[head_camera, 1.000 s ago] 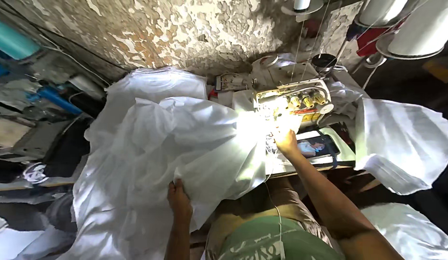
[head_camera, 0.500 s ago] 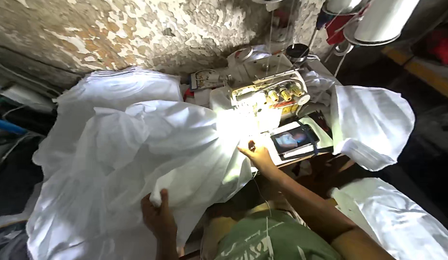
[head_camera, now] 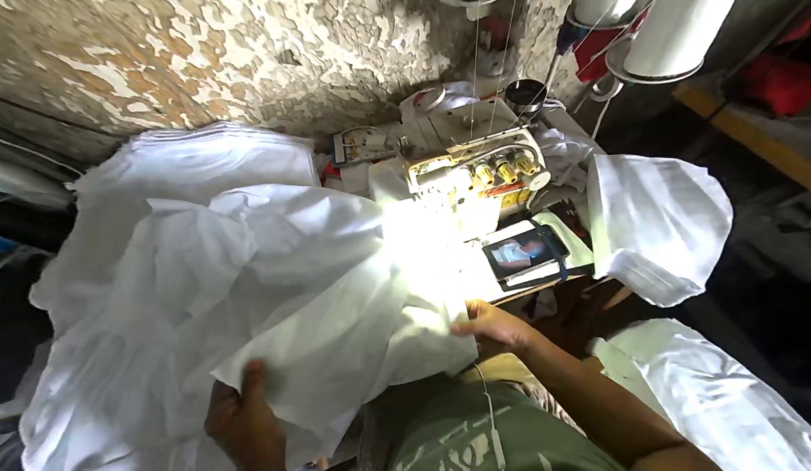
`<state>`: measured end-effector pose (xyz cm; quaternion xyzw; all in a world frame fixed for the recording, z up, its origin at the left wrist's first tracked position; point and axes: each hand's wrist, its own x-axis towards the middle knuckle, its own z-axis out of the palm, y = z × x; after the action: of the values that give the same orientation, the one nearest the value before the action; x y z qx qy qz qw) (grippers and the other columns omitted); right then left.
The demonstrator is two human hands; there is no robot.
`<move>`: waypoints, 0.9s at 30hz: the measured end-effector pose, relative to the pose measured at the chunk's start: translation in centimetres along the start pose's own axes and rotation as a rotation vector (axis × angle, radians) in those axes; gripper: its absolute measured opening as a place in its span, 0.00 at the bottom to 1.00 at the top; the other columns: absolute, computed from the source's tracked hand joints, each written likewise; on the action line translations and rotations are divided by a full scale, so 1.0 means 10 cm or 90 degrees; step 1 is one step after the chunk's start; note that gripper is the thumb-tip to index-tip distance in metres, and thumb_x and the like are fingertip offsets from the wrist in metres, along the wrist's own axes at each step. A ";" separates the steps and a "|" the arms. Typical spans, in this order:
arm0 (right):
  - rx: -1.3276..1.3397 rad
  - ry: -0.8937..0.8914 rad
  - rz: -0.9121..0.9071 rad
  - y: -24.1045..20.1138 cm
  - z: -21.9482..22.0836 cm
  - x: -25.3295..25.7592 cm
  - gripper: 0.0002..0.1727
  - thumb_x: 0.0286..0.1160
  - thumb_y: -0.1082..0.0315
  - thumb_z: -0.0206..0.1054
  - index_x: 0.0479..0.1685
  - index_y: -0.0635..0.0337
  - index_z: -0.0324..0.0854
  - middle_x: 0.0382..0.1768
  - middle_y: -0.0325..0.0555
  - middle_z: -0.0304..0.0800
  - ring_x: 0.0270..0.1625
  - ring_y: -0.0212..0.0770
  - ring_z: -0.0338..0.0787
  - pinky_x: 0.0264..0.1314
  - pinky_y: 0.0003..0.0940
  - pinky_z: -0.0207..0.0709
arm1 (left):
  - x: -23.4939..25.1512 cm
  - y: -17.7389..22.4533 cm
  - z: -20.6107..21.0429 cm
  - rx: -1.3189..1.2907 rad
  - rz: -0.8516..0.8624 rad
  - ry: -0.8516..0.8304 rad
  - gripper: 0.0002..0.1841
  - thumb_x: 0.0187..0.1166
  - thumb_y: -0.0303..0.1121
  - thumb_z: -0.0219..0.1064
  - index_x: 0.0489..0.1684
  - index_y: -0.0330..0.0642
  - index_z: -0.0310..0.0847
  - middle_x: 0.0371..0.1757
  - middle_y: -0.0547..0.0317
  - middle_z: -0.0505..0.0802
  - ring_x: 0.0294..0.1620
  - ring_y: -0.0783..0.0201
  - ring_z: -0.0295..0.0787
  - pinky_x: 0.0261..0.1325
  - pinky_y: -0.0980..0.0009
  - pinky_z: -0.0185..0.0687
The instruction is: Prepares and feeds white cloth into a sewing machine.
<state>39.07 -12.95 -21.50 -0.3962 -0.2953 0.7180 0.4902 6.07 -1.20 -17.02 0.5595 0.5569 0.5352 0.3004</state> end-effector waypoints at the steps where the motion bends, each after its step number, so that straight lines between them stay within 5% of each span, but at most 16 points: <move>1: -0.045 -0.011 0.007 0.08 0.01 -0.05 0.05 0.77 0.71 0.67 0.45 0.55 0.85 0.35 0.31 0.95 0.35 0.25 0.92 0.40 0.26 0.87 | 0.01 -0.01 0.00 0.002 -0.001 -0.006 0.14 0.84 0.26 0.62 0.58 0.21 0.75 0.46 0.65 0.89 0.47 0.87 0.86 0.56 0.83 0.84; 4: -0.259 -0.051 0.024 0.43 -0.08 -0.14 0.09 0.76 0.71 0.71 0.47 0.68 0.85 0.37 0.38 0.93 0.41 0.25 0.90 0.52 0.29 0.86 | 0.04 0.01 0.01 0.006 -0.044 0.007 0.13 0.87 0.28 0.59 0.57 0.23 0.75 0.44 0.67 0.87 0.45 0.88 0.83 0.55 0.85 0.81; 8: -0.555 -0.024 0.004 0.88 -0.39 -0.34 0.19 0.78 0.62 0.70 0.48 0.75 0.88 0.43 0.65 0.91 0.47 0.57 0.90 0.58 0.60 0.78 | 0.09 0.01 -0.04 0.059 -0.069 0.027 0.15 0.91 0.33 0.54 0.51 0.25 0.77 0.37 0.72 0.82 0.36 0.92 0.77 0.45 0.87 0.75; 12: -0.480 0.051 -0.084 0.82 -0.20 -0.33 0.15 0.78 0.70 0.66 0.50 0.77 0.85 0.48 0.63 0.90 0.50 0.47 0.89 0.60 0.43 0.80 | 0.15 0.07 -0.08 0.047 -0.081 0.018 0.15 0.92 0.34 0.53 0.54 0.25 0.77 0.41 0.71 0.83 0.41 0.91 0.79 0.50 0.85 0.77; 15: -0.338 -0.097 -0.115 0.31 0.39 -0.20 0.13 0.82 0.73 0.60 0.54 0.78 0.78 0.44 0.53 0.88 0.46 0.32 0.88 0.56 0.31 0.82 | 0.16 0.31 -0.03 -0.026 -0.043 -0.007 0.14 0.92 0.31 0.51 0.60 0.26 0.74 0.46 0.73 0.86 0.48 0.90 0.82 0.59 0.84 0.79; 20: -0.192 -0.171 -0.212 -0.52 1.32 0.25 0.05 0.85 0.75 0.58 0.50 0.67 0.75 0.38 0.38 0.89 0.40 0.26 0.90 0.45 0.26 0.86 | -0.32 0.69 0.18 -0.117 -0.052 -0.123 0.12 0.89 0.28 0.51 0.44 0.51 0.83 0.35 0.88 0.90 0.40 0.88 0.88 0.50 0.81 0.86; 23: -0.387 -0.209 -0.281 -0.58 1.46 0.59 0.15 0.87 0.75 0.56 0.68 0.67 0.74 0.50 0.45 0.92 0.48 0.30 0.91 0.53 0.28 0.85 | -0.48 0.70 0.19 -0.259 -0.205 -0.130 0.19 0.93 0.30 0.43 0.45 0.50 0.86 0.34 0.78 0.94 0.36 0.81 0.92 0.43 0.78 0.90; 27: -0.757 -0.173 -0.604 -0.30 1.56 0.79 0.15 0.81 0.73 0.61 0.60 0.65 0.88 0.58 0.50 0.94 0.53 0.46 0.95 0.54 0.40 0.87 | -0.53 0.65 0.07 -0.374 -0.356 -0.077 0.20 0.94 0.29 0.40 0.46 0.45 0.83 0.34 0.69 0.94 0.36 0.76 0.92 0.42 0.75 0.90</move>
<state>25.45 -5.05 -13.26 -0.3320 -0.8272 0.1940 0.4098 9.74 -7.32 -12.56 0.3076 0.4922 0.5353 0.6136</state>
